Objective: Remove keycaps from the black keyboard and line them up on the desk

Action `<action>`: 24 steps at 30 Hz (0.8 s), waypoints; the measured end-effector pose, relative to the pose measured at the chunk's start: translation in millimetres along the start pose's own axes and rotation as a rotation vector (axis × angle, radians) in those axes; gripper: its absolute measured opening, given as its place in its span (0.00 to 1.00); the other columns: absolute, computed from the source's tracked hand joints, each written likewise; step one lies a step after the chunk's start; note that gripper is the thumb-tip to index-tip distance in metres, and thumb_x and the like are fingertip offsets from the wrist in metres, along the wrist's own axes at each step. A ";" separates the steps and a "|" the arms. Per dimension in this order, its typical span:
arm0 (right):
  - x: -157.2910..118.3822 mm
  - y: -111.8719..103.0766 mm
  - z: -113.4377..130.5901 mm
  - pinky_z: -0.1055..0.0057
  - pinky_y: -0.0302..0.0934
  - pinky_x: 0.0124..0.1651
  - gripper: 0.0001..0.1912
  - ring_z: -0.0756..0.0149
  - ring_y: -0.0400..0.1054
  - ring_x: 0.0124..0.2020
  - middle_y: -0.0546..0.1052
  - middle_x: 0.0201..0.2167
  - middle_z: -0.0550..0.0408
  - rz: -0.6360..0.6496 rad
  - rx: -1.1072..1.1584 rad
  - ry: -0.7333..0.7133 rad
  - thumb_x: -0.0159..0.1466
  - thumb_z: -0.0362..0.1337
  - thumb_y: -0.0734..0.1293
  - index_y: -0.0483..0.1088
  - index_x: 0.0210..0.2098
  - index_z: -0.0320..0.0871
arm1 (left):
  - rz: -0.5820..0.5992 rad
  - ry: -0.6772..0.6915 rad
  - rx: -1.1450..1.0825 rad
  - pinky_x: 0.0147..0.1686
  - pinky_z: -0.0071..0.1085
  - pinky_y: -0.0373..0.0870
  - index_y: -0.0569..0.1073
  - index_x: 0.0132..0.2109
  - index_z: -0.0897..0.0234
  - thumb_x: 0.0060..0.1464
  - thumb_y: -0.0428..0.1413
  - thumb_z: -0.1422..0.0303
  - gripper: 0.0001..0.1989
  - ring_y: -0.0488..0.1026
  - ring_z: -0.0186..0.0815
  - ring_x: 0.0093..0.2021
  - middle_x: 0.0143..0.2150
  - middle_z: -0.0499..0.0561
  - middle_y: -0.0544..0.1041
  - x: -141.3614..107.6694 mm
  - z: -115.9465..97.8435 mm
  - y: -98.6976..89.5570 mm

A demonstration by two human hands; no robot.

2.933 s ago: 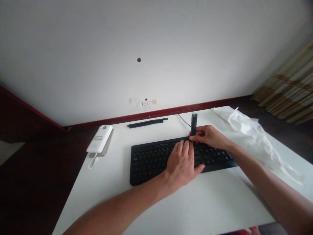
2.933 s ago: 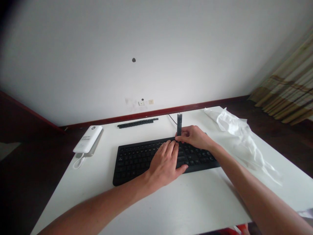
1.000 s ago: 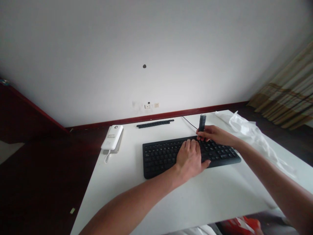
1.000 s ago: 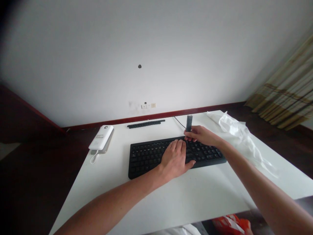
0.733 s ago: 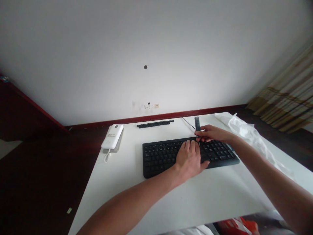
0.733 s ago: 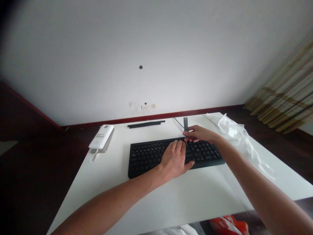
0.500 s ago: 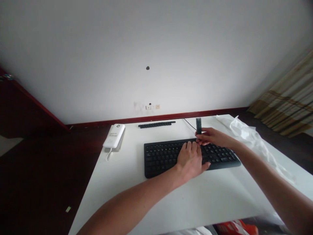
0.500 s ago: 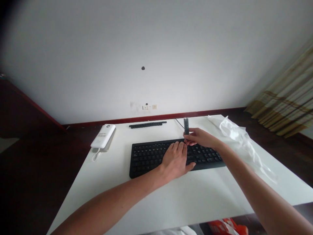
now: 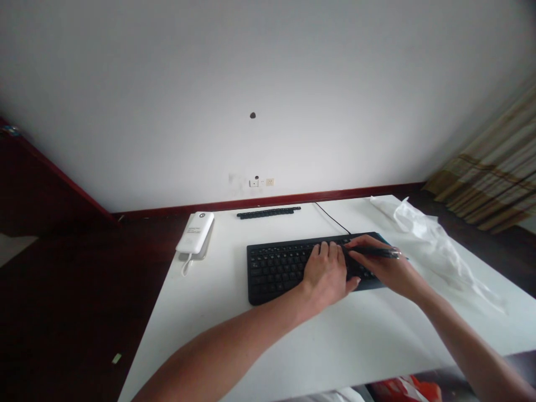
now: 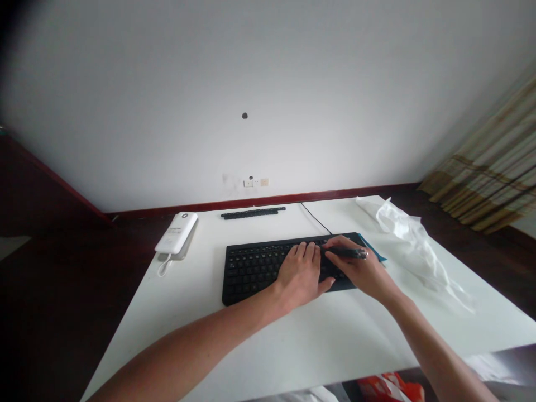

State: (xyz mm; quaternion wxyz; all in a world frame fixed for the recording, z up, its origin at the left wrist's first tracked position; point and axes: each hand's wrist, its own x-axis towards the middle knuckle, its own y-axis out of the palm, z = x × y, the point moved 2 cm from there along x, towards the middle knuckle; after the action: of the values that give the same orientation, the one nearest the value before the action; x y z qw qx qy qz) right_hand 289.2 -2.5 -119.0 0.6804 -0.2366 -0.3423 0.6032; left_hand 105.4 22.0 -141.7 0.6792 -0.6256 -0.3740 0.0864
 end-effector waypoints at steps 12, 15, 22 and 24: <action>-27.5 15.1 4.7 0.57 0.70 0.55 0.16 0.51 0.76 0.51 0.81 0.50 0.53 -0.176 -0.062 -0.005 0.70 0.50 0.64 0.73 0.53 0.53 | 0.012 0.010 0.023 0.59 0.43 0.66 0.67 0.65 0.79 0.67 0.47 0.49 0.36 0.67 0.51 0.60 0.62 0.68 0.71 -0.7 0.2 -2.4; -36.3 19.3 8.8 0.54 0.67 0.61 0.17 0.48 0.74 0.57 0.79 0.56 0.52 -0.139 -0.049 0.015 0.70 0.50 0.64 0.71 0.56 0.54 | 0.012 -0.003 0.007 0.59 0.43 0.66 0.67 0.65 0.78 0.67 0.47 0.49 0.36 0.66 0.51 0.60 0.62 0.68 0.71 -0.7 0.7 -2.5; -48.2 26.9 8.7 0.52 0.60 0.68 0.17 0.47 0.67 0.65 0.73 0.65 0.55 -0.133 0.037 0.030 0.70 0.49 0.65 0.71 0.56 0.56 | 0.017 0.003 -0.008 0.59 0.43 0.66 0.67 0.65 0.79 0.65 0.49 0.48 0.37 0.66 0.51 0.59 0.61 0.68 0.71 -0.7 0.5 -1.6; -42.7 22.5 7.4 0.53 0.62 0.66 0.17 0.47 0.70 0.62 0.76 0.61 0.54 -0.140 0.039 0.027 0.70 0.49 0.65 0.71 0.56 0.55 | 0.016 -0.002 -0.005 0.60 0.43 0.66 0.67 0.65 0.80 0.66 0.47 0.47 0.38 0.66 0.51 0.60 0.62 0.69 0.70 -0.9 0.5 0.0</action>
State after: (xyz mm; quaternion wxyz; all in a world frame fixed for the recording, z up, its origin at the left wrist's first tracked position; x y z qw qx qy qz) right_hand 267.2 -41.5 -138.4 0.7300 -0.2071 -0.3371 0.5573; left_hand 104.5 21.8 -142.0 0.6766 -0.6302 -0.3698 0.0914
